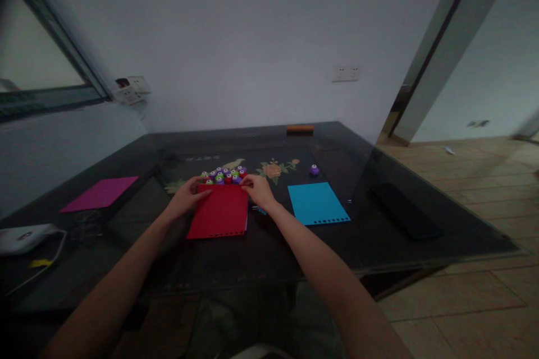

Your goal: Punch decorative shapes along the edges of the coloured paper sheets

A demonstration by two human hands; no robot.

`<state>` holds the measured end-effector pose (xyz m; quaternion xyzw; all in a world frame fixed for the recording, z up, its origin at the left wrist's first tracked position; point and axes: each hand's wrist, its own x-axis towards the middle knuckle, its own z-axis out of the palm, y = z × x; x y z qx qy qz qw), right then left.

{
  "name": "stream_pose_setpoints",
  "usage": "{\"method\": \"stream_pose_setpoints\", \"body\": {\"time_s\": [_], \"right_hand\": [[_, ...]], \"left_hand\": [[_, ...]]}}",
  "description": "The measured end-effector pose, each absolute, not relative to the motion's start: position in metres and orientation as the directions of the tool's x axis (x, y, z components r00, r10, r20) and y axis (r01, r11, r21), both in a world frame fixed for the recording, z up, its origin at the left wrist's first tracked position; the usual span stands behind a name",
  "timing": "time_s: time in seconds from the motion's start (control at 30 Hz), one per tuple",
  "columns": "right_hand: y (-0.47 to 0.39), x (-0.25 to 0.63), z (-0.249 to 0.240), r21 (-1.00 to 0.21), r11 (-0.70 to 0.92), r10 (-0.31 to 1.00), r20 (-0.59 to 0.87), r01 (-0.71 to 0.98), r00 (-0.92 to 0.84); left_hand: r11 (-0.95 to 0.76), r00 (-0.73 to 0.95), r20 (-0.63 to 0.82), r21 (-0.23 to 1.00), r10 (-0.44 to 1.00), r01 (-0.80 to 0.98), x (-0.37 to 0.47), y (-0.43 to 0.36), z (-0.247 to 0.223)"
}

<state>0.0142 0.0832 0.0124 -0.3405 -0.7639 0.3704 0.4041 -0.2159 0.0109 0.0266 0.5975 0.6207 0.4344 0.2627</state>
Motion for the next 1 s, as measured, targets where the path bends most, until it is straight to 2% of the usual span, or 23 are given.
{"method": "stream_pose_setpoints", "body": {"time_s": [0.07, 0.17, 0.27, 0.37, 0.63, 0.8, 0.9, 1.0], "right_hand": [[0.087, 0.017, 0.014, -0.876, 0.463, 0.820, 0.367, 0.132, -0.439], [0.093, 0.023, 0.018, -0.900, 0.432, 0.831, 0.369, 0.063, -0.416], [0.097, 0.030, 0.023, -0.917, 0.396, 0.856, 0.351, 0.046, -0.380], [0.100, 0.036, 0.028, -0.930, 0.366, 0.883, 0.332, 0.042, -0.333], [0.100, 0.046, 0.035, -0.957, 0.285, 0.914, 0.287, -0.048, -0.288], [0.098, 0.048, 0.040, -0.972, 0.220, 0.923, 0.236, -0.086, -0.305], [0.092, 0.049, 0.045, -0.986, 0.145, 0.894, 0.164, -0.076, -0.417], [0.082, 0.049, 0.050, -0.995, 0.091, 0.775, 0.101, -0.047, -0.624]], "left_hand": [[-0.034, -0.157, 0.095, 0.934, 0.983, 0.355, -0.212, 0.009, 0.031], [0.045, -0.131, -0.015, 0.973, 0.991, 0.228, -0.205, 0.002, 0.037], [0.132, -0.059, -0.123, 0.975, 0.991, 0.180, -0.199, -0.004, 0.039], [0.188, 0.001, -0.192, 0.961, 0.981, 0.204, -0.196, -0.006, 0.037], [0.146, 0.106, -0.193, 0.927, 0.975, 0.345, -0.189, -0.006, 0.033], [0.066, 0.109, -0.112, 0.931, 0.988, 0.360, -0.188, -0.008, 0.035], [0.067, 0.036, -0.084, 0.938, 0.996, 0.341, -0.186, -0.008, 0.039], [0.067, -0.047, -0.055, 0.945, 0.997, 0.320, -0.182, -0.010, 0.044]]}}
